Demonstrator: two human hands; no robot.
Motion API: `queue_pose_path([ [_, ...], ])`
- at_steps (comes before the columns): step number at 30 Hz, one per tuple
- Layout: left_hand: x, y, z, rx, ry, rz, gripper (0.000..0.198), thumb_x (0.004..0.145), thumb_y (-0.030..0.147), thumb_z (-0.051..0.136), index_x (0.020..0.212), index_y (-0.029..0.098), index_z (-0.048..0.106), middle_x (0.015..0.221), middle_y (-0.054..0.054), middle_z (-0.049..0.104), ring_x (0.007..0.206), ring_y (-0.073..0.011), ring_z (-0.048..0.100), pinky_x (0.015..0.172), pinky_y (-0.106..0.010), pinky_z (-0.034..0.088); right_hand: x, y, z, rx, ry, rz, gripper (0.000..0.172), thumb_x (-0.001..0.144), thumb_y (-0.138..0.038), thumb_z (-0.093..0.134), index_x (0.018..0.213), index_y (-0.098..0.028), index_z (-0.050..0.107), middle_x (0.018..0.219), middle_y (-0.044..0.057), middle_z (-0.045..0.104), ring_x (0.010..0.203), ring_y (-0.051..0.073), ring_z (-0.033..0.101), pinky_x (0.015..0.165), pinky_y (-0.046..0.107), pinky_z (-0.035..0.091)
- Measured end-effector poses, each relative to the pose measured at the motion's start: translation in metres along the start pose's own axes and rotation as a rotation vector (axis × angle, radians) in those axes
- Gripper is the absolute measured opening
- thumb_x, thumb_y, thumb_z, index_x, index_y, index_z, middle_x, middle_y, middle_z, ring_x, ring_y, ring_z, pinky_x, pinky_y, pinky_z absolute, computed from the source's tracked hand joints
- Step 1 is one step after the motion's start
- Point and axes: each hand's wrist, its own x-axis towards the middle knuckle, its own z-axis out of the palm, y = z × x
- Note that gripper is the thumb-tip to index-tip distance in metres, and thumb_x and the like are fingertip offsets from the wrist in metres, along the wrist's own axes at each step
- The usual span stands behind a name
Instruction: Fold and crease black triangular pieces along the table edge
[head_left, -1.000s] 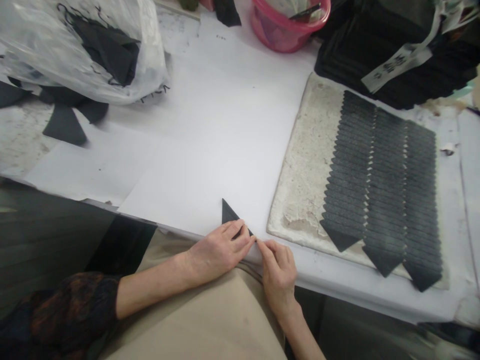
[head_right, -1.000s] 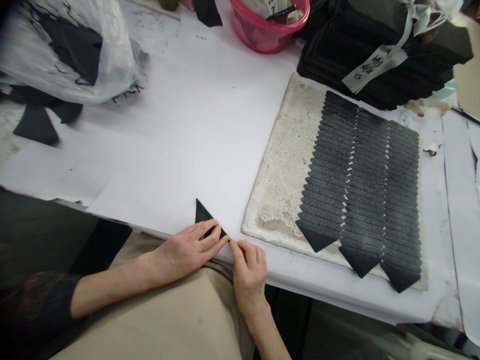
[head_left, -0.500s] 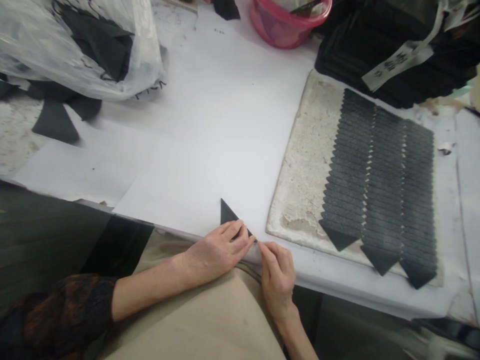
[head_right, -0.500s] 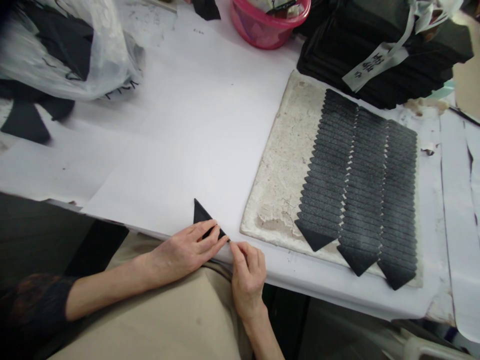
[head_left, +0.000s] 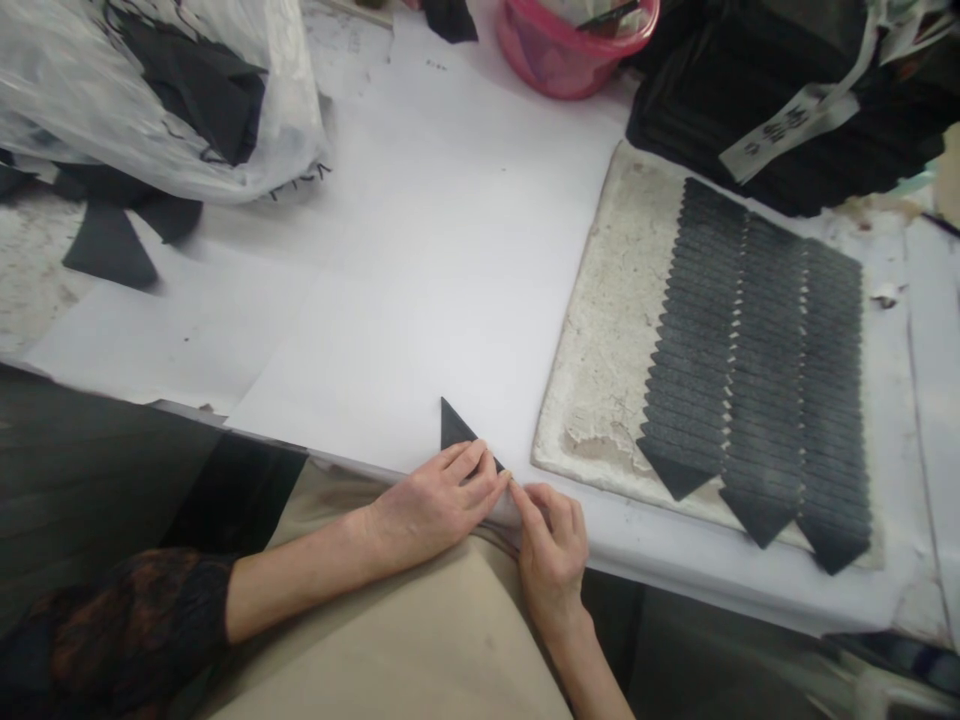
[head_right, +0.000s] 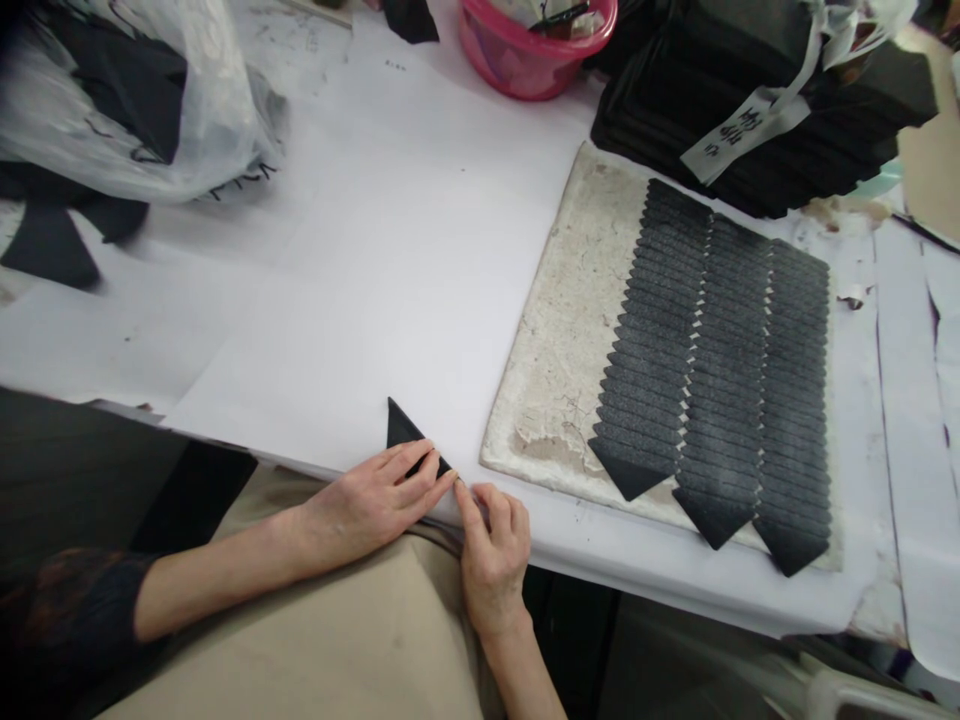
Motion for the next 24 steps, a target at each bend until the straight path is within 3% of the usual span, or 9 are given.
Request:
queue_pose_path([
  [7, 0.0008, -0.0018, -0.0015, -0.016, 0.025, 0.018, 0.033, 0.093, 0.013, 0.055, 0.126, 0.009, 0.055, 0.117, -0.015, 0.062, 0.116, -0.0282, 0.056, 0.097, -0.040, 0.050, 0.0003, 0.0020, -0.0001, 0.057, 0.005, 0.025, 0.040, 0.091, -0.005, 0.054, 0.124, -0.025, 0.062, 0.106, 0.008, 0.064, 0.094, 0.019, 0.058, 0.083, 0.036, 0.051],
  [24, 0.0018, 0.0016, -0.0014, 0.129, -0.083, 0.088, 0.042, 0.095, 0.016, 0.051, 0.136, 0.009, 0.047, 0.121, -0.015, 0.059, 0.116, -0.0320, 0.056, 0.098, -0.042, 0.049, -0.0030, -0.0008, 0.0000, 0.066, 0.036, 0.051, 0.038, 0.089, -0.003, 0.055, 0.123, -0.020, 0.062, 0.107, 0.009, 0.063, 0.096, 0.020, 0.057, 0.085, 0.037, 0.050],
])
